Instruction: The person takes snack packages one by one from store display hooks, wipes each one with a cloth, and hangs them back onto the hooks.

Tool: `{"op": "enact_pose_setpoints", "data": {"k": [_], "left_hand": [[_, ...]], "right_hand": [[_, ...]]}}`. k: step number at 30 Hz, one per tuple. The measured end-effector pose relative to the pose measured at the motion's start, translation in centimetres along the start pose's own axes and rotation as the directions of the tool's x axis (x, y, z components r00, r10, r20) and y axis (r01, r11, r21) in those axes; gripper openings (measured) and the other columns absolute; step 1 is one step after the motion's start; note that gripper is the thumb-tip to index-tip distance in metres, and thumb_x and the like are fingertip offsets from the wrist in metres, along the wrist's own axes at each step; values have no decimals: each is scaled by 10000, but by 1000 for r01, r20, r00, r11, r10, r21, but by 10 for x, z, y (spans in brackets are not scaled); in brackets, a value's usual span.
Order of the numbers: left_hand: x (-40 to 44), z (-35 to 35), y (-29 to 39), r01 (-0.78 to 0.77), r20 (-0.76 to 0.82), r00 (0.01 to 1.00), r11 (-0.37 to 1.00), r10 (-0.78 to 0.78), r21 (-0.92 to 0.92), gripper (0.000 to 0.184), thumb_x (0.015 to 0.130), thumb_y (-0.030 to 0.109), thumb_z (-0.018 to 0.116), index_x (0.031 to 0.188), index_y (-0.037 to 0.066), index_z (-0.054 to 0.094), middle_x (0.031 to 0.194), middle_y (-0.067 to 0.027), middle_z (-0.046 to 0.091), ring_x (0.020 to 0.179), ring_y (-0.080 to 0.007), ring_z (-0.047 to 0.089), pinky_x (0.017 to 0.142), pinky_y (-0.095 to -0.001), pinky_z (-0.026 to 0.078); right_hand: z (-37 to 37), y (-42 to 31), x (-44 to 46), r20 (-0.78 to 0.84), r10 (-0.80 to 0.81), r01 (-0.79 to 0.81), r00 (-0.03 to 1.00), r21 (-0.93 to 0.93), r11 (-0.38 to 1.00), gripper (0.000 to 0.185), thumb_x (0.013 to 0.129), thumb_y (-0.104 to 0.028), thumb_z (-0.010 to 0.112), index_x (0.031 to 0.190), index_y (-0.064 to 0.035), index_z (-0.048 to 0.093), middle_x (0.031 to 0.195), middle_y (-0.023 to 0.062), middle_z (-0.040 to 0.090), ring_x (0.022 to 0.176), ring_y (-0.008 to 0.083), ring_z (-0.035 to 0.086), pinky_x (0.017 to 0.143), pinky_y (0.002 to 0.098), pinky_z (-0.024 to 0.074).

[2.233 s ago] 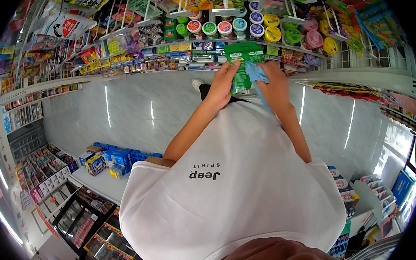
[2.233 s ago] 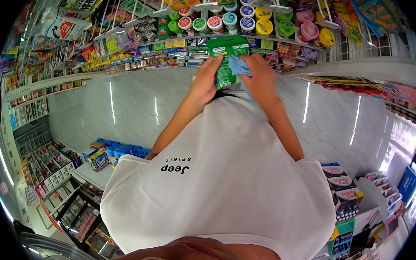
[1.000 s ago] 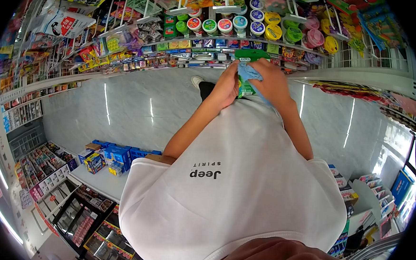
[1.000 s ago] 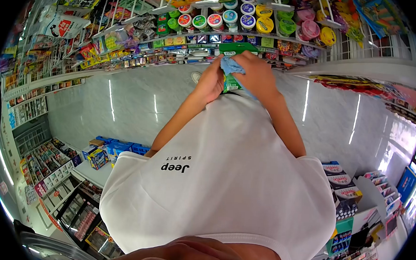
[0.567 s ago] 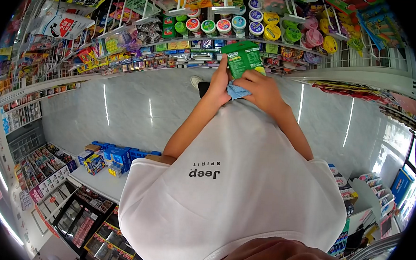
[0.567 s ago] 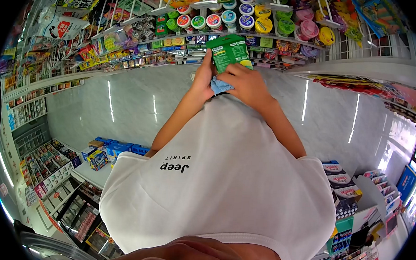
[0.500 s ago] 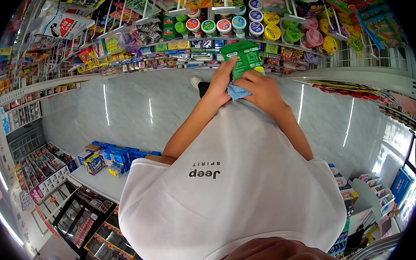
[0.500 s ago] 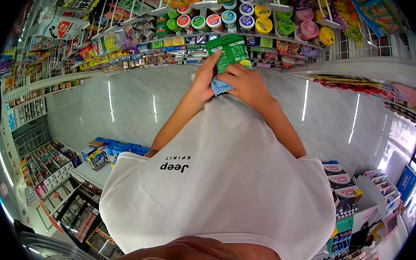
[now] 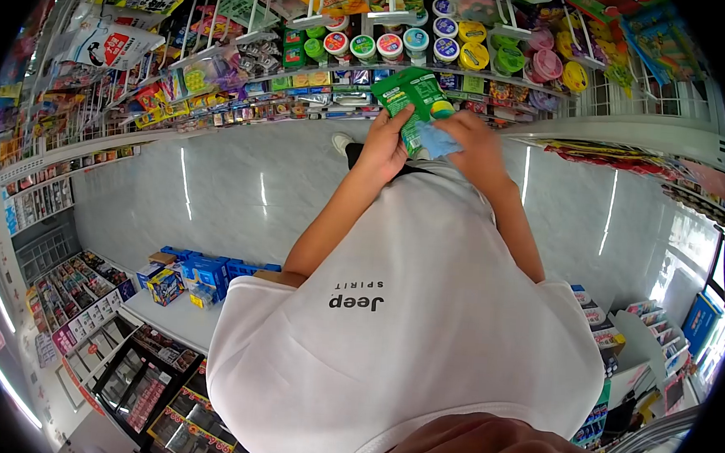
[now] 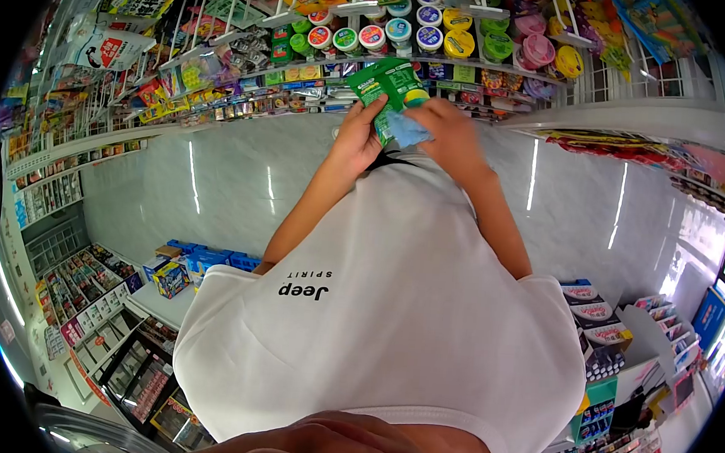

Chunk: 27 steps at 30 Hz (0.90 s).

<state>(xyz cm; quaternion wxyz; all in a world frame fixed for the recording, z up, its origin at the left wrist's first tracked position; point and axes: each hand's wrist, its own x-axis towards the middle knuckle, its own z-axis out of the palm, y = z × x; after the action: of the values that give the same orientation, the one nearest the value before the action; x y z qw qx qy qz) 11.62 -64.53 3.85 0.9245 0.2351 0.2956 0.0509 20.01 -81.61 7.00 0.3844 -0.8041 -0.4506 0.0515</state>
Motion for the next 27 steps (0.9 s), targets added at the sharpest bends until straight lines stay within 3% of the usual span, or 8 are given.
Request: {"op": "enact_pose_setpoints", "data": {"k": [3, 6, 9, 13, 18, 24, 27], "left_hand": [[-3, 4, 2, -24, 8, 1000, 1000, 24, 1, 235, 981, 92, 583, 1196, 14, 524, 1155, -118, 650, 1016, -213, 673, 866, -366, 589], [-8, 10, 8, -30, 29, 999, 999, 30, 13, 242, 978, 84, 586, 1200, 12, 523, 1162, -115, 648, 1023, -208, 672, 868, -363, 588], [-9, 11, 7, -56, 31, 998, 995, 54, 87, 272, 963, 57, 605, 1216, 18, 513, 1144, -100, 651, 1000, -187, 672, 825, -327, 591], [-14, 9, 5, -109, 114, 991, 944, 77, 312, 318, 930, 17, 641, 1222, 22, 516, 1129, -77, 652, 969, -155, 666, 796, -282, 570], [-21, 10, -5, -159, 254, 966, 889, 50, 429, 423, 923, 9, 646, 1316, 29, 494, 1173, -47, 623, 1060, -122, 590, 915, -282, 503], [-21, 8, -4, -130, 236, 971, 890, 25, 438, 421, 919, 0, 646, 1310, 40, 495, 1166, -58, 628, 1059, -150, 607, 919, -326, 530], [-20, 5, -5, -127, 246, 969, 891, 18, 437, 417, 925, 7, 640, 1314, 44, 496, 1174, -55, 623, 1064, -146, 602, 925, -317, 523]], "right_hand": [[-5, 7, 2, -174, 125, -124, 977, 18, 992, 417, 665, -68, 759, 1073, -122, 687, 942, 65, 625, 850, 273, 641, 695, 369, 530], [-7, 5, 0, -180, 116, -118, 977, -2, 993, 419, 672, -63, 760, 1080, -119, 685, 943, 72, 627, 855, 279, 642, 695, 375, 529], [-8, -3, -1, -26, 99, -99, 995, -9, 995, 421, 677, -65, 763, 1088, -111, 682, 958, 78, 634, 860, 288, 645, 702, 382, 527], [-5, 8, 5, -140, 115, -110, 984, 39, 993, 416, 690, -70, 766, 1095, -104, 678, 983, 85, 639, 860, 296, 649, 706, 379, 528], [-15, -4, 18, -147, 83, -72, 986, 83, 994, 412, 697, -57, 761, 1098, -86, 671, 984, 96, 638, 861, 305, 648, 719, 377, 527], [-23, 14, 23, -226, 164, -161, 960, 32, 986, 407, 701, -53, 753, 1097, -87, 665, 954, 98, 628, 853, 314, 639, 717, 388, 521], [-15, 3, 18, -154, 60, -62, 986, -9, 998, 415, 689, -54, 755, 1091, -90, 662, 950, 93, 620, 847, 309, 634, 704, 387, 516]]}}
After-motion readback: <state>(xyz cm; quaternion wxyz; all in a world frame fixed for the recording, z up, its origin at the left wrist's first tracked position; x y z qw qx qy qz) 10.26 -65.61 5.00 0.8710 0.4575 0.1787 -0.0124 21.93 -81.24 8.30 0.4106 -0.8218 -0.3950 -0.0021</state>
